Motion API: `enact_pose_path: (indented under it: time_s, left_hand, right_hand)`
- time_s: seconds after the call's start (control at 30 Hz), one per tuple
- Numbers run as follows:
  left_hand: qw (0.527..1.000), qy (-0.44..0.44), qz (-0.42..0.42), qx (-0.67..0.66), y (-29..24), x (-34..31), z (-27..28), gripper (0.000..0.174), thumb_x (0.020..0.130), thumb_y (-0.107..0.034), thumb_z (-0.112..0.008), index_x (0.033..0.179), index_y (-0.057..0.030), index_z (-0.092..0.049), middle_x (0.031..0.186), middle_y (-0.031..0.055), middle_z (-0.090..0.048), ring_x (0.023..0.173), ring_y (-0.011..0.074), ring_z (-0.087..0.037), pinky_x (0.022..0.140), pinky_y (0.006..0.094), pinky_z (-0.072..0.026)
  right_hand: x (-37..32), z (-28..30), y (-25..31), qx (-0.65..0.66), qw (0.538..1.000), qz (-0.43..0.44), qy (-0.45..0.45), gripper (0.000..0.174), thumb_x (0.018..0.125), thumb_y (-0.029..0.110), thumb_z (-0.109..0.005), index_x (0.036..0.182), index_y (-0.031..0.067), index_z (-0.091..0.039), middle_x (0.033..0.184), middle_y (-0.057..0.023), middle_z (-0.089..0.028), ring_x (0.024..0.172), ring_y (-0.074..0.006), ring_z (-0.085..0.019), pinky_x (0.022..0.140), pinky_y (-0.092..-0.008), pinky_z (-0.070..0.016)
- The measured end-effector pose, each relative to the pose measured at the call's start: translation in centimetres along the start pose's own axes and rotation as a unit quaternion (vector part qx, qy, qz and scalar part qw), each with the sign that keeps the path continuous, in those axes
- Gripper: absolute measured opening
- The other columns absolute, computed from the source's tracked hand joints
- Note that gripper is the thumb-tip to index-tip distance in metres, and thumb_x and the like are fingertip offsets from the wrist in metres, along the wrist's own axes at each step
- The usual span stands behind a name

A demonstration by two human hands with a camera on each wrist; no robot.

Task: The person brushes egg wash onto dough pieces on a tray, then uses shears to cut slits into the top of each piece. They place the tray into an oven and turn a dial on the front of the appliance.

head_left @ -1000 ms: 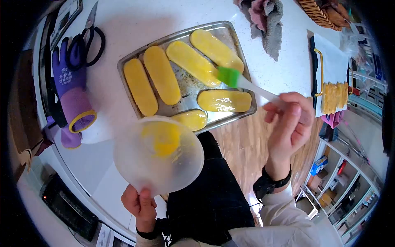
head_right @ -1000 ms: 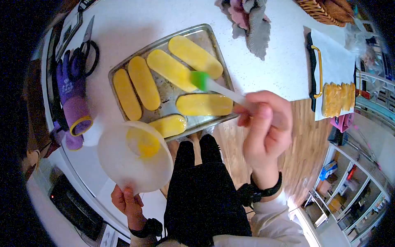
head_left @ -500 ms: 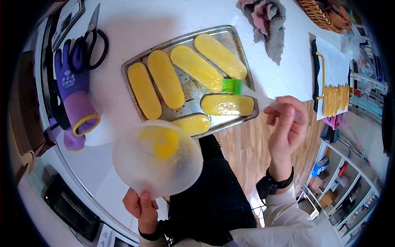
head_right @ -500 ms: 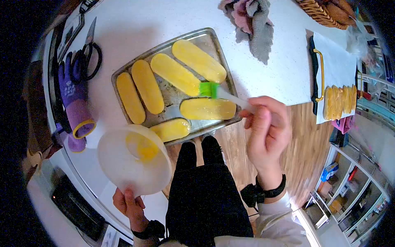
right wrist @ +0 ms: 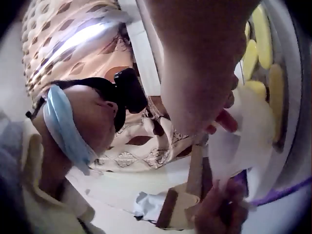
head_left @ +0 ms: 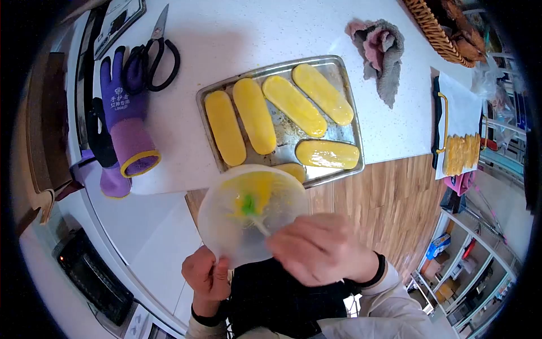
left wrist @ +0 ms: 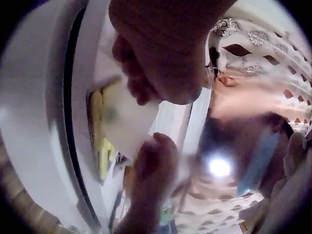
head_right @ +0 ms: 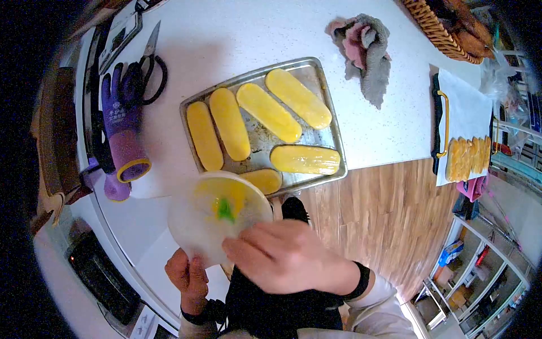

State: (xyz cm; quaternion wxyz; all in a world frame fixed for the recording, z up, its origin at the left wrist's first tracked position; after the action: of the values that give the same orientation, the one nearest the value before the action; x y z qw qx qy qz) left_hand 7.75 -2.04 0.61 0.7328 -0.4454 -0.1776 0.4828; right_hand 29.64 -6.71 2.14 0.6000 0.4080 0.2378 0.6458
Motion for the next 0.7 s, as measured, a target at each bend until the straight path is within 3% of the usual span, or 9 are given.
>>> enact_pose_path:
  time_s: [0.13, 0.23, 0.3, 0.47, 0.53, 0.57, 0.63, 0.67, 0.7]
  left_hand:
    - [0.998, 0.016, -0.060, 0.022, 0.1, 0.3, -0.3, 0.018, 0.078, -0.015, -0.056, 0.066, -0.0010, -0.052, 0.052, 0.0077, -0.043, 0.041, 0.0203, -0.041, 0.041, 0.0249, -0.0318]
    - [0.998, -0.005, 0.041, -0.053, 0.0, -0.5, -0.2, 0.016, 0.077, -0.012, -0.056, 0.066, -0.0008, -0.051, 0.052, 0.0080, -0.043, 0.041, 0.0202, -0.041, 0.041, 0.0253, -0.0311]
    - [0.998, -0.006, 0.031, -0.053, -0.4, -0.5, -0.2, 0.017, 0.077, -0.011, -0.056, 0.065, -0.0009, -0.050, 0.052, 0.0081, -0.041, 0.041, 0.0202, -0.040, 0.040, 0.0259, -0.0302]
    - [0.999, -0.001, 0.037, 0.013, -0.9, -0.1, 0.6, 0.019, 0.077, -0.011, -0.056, 0.063, -0.0013, -0.046, 0.052, 0.0087, -0.037, 0.041, 0.0201, -0.039, 0.039, 0.0273, -0.0277]
    - [0.997, -0.022, 0.041, -0.054, -0.5, 0.1, 0.5, 0.022, 0.077, -0.011, -0.057, 0.062, -0.0020, -0.044, 0.052, 0.0086, -0.034, 0.042, 0.0203, -0.036, 0.039, 0.0277, -0.0266]
    - [0.997, -0.032, 0.040, -0.059, -0.7, 0.3, 0.5, 0.022, 0.077, -0.011, -0.056, 0.062, -0.0021, -0.044, 0.052, 0.0086, -0.034, 0.042, 0.0204, -0.034, 0.040, 0.0274, -0.0265]
    - [0.998, -0.028, 0.041, -0.043, -0.8, 0.5, 0.8, 0.022, 0.078, -0.012, -0.055, 0.062, -0.0018, -0.044, 0.052, 0.0088, -0.034, 0.042, 0.0206, -0.033, 0.041, 0.0275, -0.0269]
    - [0.999, -0.020, 0.041, -0.025, -0.7, 0.6, 0.8, 0.023, 0.079, -0.014, -0.055, 0.062, -0.0015, -0.045, 0.052, 0.0089, -0.034, 0.043, 0.0208, -0.033, 0.041, 0.0277, -0.0272]
    - [0.999, -0.012, 0.033, -0.039, -0.1, 0.3, 0.8, 0.023, 0.079, -0.014, -0.055, 0.062, -0.0015, -0.045, 0.052, 0.0089, -0.034, 0.043, 0.0208, -0.033, 0.041, 0.0277, -0.0272]
  right_hand:
    - [0.1, -0.9, 1.1, 0.085, 0.996, 0.017, 0.038, 0.023, 0.063, 0.008, -0.065, 0.086, 0.0049, -0.062, 0.069, -0.0060, -0.058, 0.053, -0.0158, -0.055, 0.045, -0.0247, -0.0447]
    - [1.1, -0.8, 1.0, 0.011, 0.998, 0.061, 0.029, 0.023, 0.063, 0.010, -0.065, 0.085, 0.0060, -0.062, 0.071, -0.0055, -0.058, 0.052, -0.0147, -0.054, 0.045, -0.0233, -0.0436]
    - [1.2, -0.1, 1.0, -0.148, 0.987, 0.062, -0.006, 0.025, 0.061, 0.012, -0.061, 0.085, 0.0049, -0.059, 0.072, 0.0001, -0.054, 0.058, -0.0110, -0.053, 0.043, -0.0228, -0.0407]
    - [0.3, 0.5, 1.2, -0.053, 0.998, 0.000, 0.038, 0.020, 0.063, 0.011, -0.063, 0.082, 0.0074, -0.061, 0.072, 0.0009, -0.057, 0.057, -0.0120, -0.053, 0.046, -0.0226, -0.0405]
    - [0.1, 0.8, 0.8, 0.021, 0.999, 0.003, -0.034, 0.015, 0.070, 0.014, -0.062, 0.082, 0.0060, -0.061, 0.071, -0.0017, -0.058, 0.054, -0.0159, -0.053, 0.045, -0.0251, -0.0407]
    - [0.0, 1.3, 0.6, 0.084, 0.995, -0.028, -0.055, 0.016, 0.081, 0.021, -0.057, 0.082, 0.0049, -0.060, 0.072, -0.0060, -0.059, 0.056, -0.0173, -0.055, 0.046, -0.0262, -0.0408]
    - [-0.7, 1.4, 0.2, 0.227, 0.937, -0.070, -0.257, 0.024, 0.088, 0.027, -0.048, 0.088, 0.0040, -0.055, 0.071, -0.0086, -0.060, 0.057, -0.0153, -0.055, 0.047, -0.0230, -0.0388]
    - [-0.7, 1.7, -0.1, 0.211, 0.940, -0.071, -0.260, 0.024, 0.088, 0.027, -0.048, 0.088, 0.0040, -0.055, 0.071, -0.0086, -0.060, 0.057, -0.0153, -0.055, 0.047, -0.0230, -0.0388]
    - [-0.7, 2.2, -0.6, 0.169, 0.912, -0.113, -0.356, 0.025, 0.089, 0.027, -0.044, 0.091, 0.0035, -0.052, 0.071, -0.0091, -0.060, 0.058, -0.0137, -0.055, 0.048, -0.0215, -0.0374]
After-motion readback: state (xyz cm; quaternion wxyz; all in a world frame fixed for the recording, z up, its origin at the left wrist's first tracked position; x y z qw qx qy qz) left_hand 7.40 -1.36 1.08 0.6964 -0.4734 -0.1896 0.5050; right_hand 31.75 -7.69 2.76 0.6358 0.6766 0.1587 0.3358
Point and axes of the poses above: each hand's wrist, its own x-axis towards the middle knuckle, its own z-axis out of the back of the hand, y = z × x, the point moved 1 cm from there along x, towards the middle knuckle
